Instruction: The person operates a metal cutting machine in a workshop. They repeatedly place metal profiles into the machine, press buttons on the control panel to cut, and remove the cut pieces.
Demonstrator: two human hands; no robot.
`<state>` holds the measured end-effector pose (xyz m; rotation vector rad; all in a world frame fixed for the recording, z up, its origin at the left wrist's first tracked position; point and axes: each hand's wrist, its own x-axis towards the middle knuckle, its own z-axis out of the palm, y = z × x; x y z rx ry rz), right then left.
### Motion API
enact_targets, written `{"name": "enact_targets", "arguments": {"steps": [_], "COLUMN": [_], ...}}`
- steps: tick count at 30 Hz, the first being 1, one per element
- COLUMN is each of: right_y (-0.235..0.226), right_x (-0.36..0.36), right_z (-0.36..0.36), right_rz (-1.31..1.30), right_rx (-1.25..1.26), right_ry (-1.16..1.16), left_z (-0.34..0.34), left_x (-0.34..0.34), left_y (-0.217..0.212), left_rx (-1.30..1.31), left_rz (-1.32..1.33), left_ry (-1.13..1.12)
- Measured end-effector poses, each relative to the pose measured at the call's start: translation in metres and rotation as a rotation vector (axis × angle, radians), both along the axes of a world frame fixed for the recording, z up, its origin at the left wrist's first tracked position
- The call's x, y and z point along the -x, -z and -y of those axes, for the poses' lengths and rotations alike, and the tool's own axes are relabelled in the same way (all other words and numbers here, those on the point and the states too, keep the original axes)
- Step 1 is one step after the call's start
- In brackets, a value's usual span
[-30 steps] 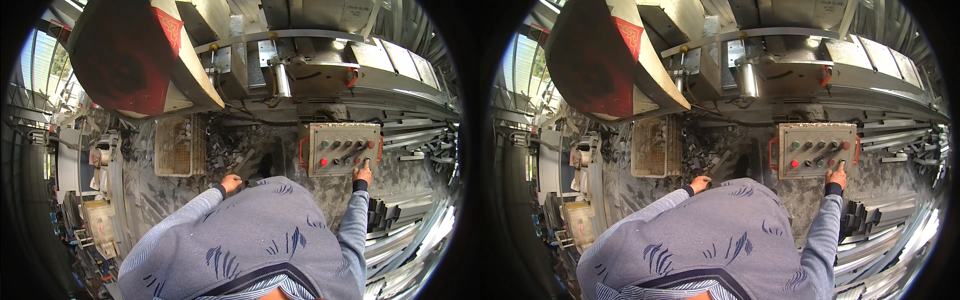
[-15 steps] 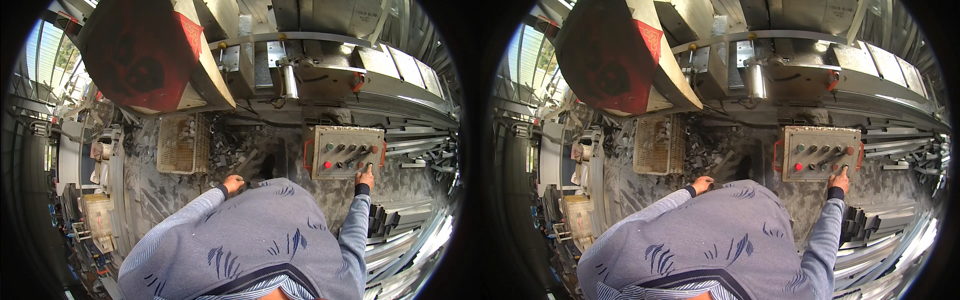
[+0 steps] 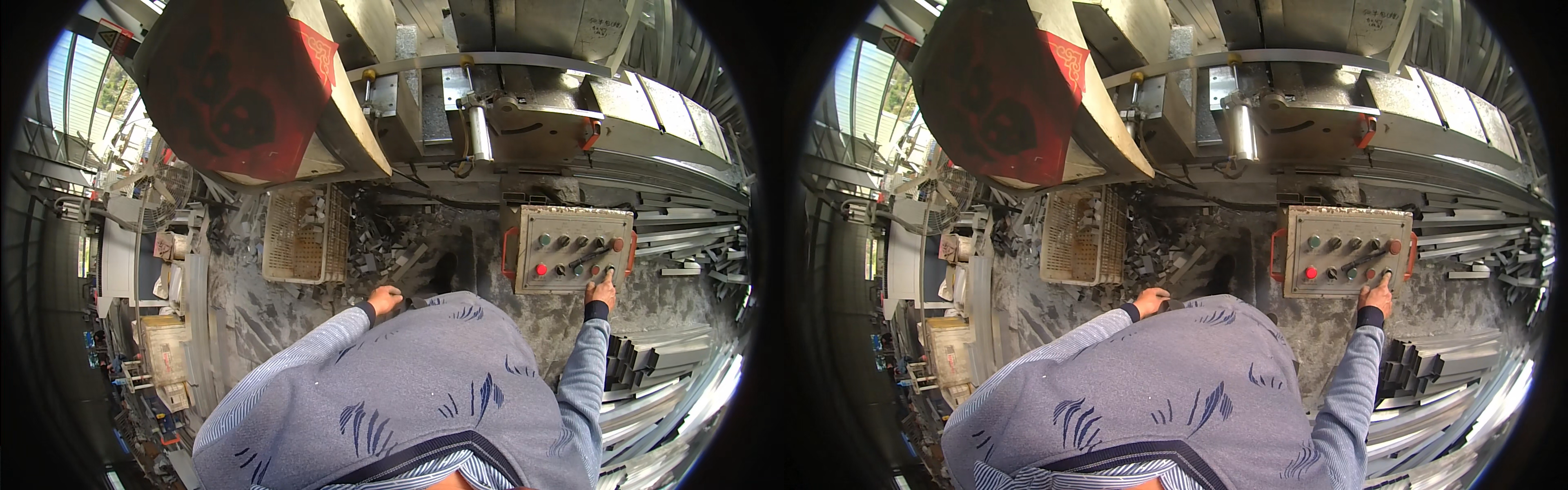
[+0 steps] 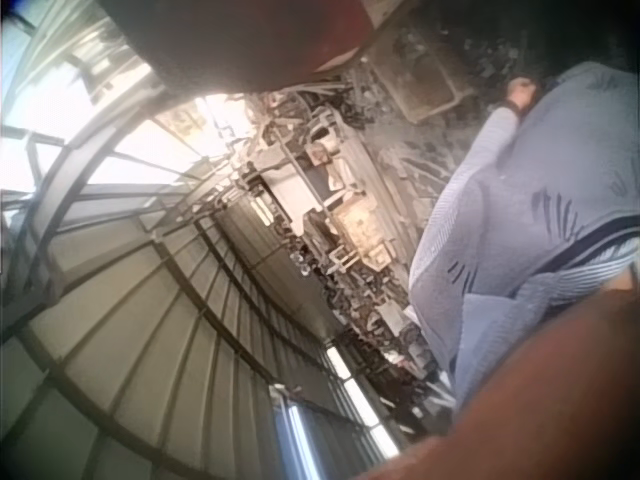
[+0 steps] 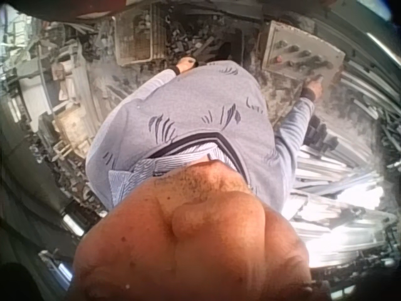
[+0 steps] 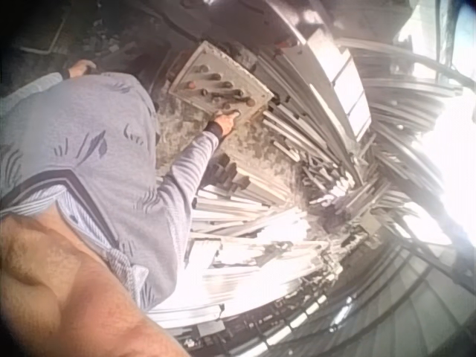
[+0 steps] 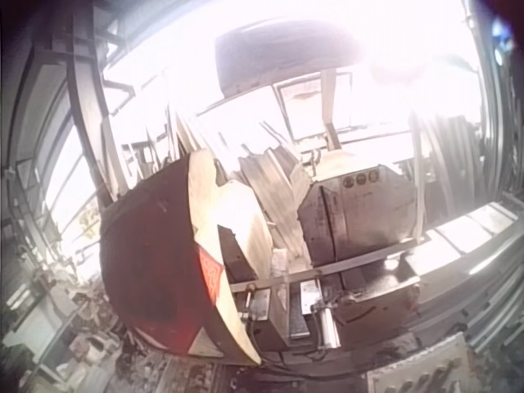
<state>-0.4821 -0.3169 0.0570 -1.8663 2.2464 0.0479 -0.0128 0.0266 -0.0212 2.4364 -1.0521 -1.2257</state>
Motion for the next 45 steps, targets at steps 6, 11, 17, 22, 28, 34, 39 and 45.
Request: {"name": "enact_targets", "arguments": {"steps": [6, 11, 17, 22, 28, 34, 39, 45], "right_y": [0.004, 0.006, 0.008, 0.01, 0.012, 0.003, 0.0, 0.004], "right_x": [0.001, 0.001, 0.0, 0.0, 0.001, -0.003, -0.004, -0.002], "right_z": [0.002, 0.003, 0.003, 0.002, 0.001, 0.001, 0.0, 0.001], "right_rz": [-0.015, -0.026, -0.037, -0.049, -0.049, -0.047, -0.025, -0.046], "right_rx": [-0.02, -0.018, -0.006, 0.006, 0.035, -0.001, 0.003, 0.009], "right_ry": [-0.019, -0.025, -0.019, -0.019, -0.033, -0.014, -0.016, -0.025], "left_z": [0.003, 0.007, 0.007, 0.008, 0.012, 0.014, 0.014, 0.015], "left_x": [0.001, 0.0, -0.004, -0.005, -0.002, 0.003, 0.005, 0.007], "left_y": [-0.005, -0.002, 0.009, 0.012, 0.01, 0.009, 0.011, 0.012], "left_rx": [-0.025, 0.0, 0.008, -0.01, -0.009, -0.001, -0.033, -0.039], "left_rz": [0.01, -0.017, -0.031, -0.054, -0.053, -0.038, -0.057, -0.039], "left_ry": [0.002, 0.014, 0.025, 0.004, -0.014, -0.005, -0.039, -0.036]}}
